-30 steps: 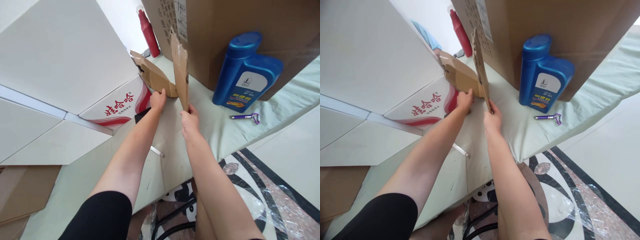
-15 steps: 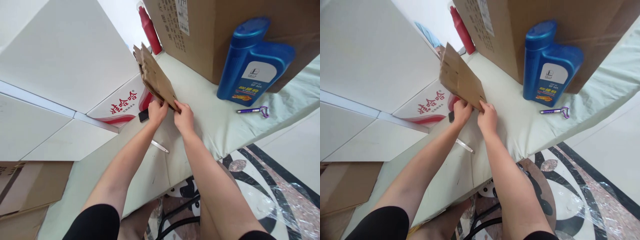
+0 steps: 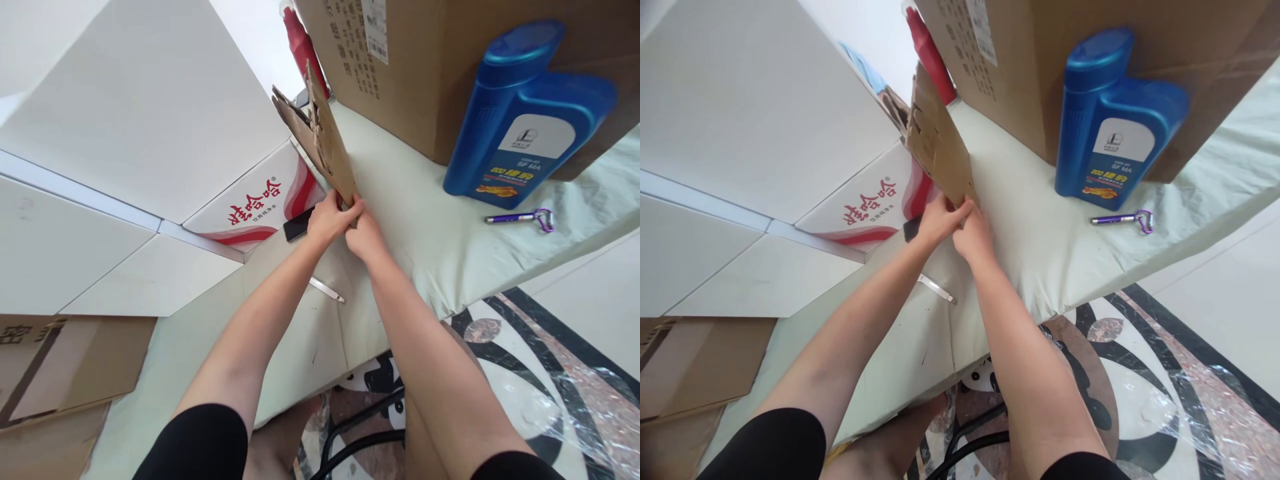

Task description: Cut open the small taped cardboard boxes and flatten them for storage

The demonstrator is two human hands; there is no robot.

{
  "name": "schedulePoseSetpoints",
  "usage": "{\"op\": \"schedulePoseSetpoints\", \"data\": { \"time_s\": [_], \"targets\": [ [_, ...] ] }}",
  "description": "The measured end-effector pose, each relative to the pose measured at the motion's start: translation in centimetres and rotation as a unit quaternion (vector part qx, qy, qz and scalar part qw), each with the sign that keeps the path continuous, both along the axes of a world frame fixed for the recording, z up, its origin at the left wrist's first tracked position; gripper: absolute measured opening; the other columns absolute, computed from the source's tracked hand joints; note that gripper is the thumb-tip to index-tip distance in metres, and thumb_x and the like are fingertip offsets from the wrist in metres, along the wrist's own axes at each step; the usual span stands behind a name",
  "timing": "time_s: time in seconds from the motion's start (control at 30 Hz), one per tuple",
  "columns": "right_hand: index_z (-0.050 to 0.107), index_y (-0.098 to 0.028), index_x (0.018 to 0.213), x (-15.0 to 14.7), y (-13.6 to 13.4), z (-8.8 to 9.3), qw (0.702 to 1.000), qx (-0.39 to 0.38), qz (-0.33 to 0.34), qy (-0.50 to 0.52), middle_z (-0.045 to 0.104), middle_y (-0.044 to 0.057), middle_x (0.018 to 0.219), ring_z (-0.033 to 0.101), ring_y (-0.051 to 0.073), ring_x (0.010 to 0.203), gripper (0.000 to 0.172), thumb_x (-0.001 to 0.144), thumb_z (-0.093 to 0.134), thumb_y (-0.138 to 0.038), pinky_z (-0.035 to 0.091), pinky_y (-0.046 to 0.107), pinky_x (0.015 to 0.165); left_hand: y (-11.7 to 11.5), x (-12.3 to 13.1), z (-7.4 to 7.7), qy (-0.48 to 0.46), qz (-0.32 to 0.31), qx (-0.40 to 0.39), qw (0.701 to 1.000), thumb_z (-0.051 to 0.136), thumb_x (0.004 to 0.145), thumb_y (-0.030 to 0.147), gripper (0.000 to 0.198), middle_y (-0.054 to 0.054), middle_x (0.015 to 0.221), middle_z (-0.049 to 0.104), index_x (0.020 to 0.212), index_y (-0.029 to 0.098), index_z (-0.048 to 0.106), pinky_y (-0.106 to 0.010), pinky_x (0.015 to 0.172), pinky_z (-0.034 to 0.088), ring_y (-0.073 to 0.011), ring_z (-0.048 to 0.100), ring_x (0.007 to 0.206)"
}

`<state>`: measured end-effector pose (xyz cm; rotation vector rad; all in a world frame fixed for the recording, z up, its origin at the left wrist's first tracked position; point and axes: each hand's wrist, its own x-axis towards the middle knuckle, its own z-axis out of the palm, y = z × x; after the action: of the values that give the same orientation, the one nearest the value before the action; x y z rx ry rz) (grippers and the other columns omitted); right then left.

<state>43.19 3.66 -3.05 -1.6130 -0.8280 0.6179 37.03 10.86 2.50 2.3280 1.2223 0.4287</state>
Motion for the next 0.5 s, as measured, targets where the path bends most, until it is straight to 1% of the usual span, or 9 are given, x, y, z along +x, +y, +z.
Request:
{"op": "schedulePoseSetpoints", "data": {
  "time_s": [0.1, 0.17, 0.27, 0.37, 0.5],
  "targets": [
    [0.056, -0.019, 0.144, -0.5, -0.1, 0.1, 1.000, -0.017, 0.024, 0.000, 0.065, 0.013, 0.143, 0.056, 0.035, 0.138, 0.064, 0.081, 0.058, -0.014, 0.043, 0.056, 0.119, 1.5, 0.9, -0.8, -0.011, 0.069, -0.023, 0.997, 0.064, 0.087, 0.056, 0.040, -0.020, 0.093, 0.075, 0.086, 0.016, 0.067, -0.048, 0.089, 0.052, -0.0395, 0.072, 0.102],
    [0.061, -0.019, 0.137, -0.7, -0.4, 0.3, 0.999, -0.026, 0.035, 0.002, 0.067, 0.012, 0.140, 0.058, 0.034, 0.136, 0.058, 0.080, 0.059, -0.014, 0.042, 0.056, 0.119, 2.5, 1.4, -1.0, -0.018, 0.118, -0.028, 0.992, 0.063, 0.089, 0.056, 0.041, -0.024, 0.095, 0.075, 0.083, 0.015, 0.068, -0.050, 0.094, 0.051, -0.0419, 0.071, 0.109],
    [0.066, -0.021, 0.125, -0.4, -1.0, 0.7, 0.998, -0.036, 0.039, 0.014, 0.072, 0.010, 0.132, 0.063, 0.032, 0.129, 0.044, 0.082, 0.059, -0.017, 0.045, 0.054, 0.118, 3.4, 2.2, -0.9, -0.006, 0.172, -0.021, 0.985, 0.060, 0.091, 0.054, 0.043, -0.027, 0.111, 0.075, 0.092, 0.013, 0.071, -0.050, 0.100, 0.050, -0.0425, 0.068, 0.119],
    [0.067, -0.022, 0.118, 0.0, -1.4, 1.1, 0.998, -0.038, 0.036, 0.030, 0.072, 0.009, 0.130, 0.064, 0.029, 0.128, 0.035, 0.084, 0.060, -0.021, 0.046, 0.050, 0.117, 3.8, 2.9, -0.5, 0.007, 0.198, -0.022, 0.980, 0.055, 0.095, 0.052, 0.046, -0.028, 0.123, 0.072, 0.105, 0.010, 0.070, -0.049, 0.103, 0.049, -0.0424, 0.067, 0.122],
    [0.067, -0.022, 0.111, 0.2, -1.3, 1.5, 0.997, -0.035, 0.032, 0.054, 0.073, 0.008, 0.128, 0.065, 0.025, 0.126, 0.027, 0.086, 0.060, -0.022, 0.047, 0.044, 0.115, 4.8, 3.8, -0.3, 0.001, 0.225, -0.020, 0.974, 0.050, 0.099, 0.051, 0.050, -0.025, 0.131, 0.069, 0.118, 0.009, 0.067, -0.047, 0.106, 0.048, -0.0390, 0.065, 0.126]
  ]
}}
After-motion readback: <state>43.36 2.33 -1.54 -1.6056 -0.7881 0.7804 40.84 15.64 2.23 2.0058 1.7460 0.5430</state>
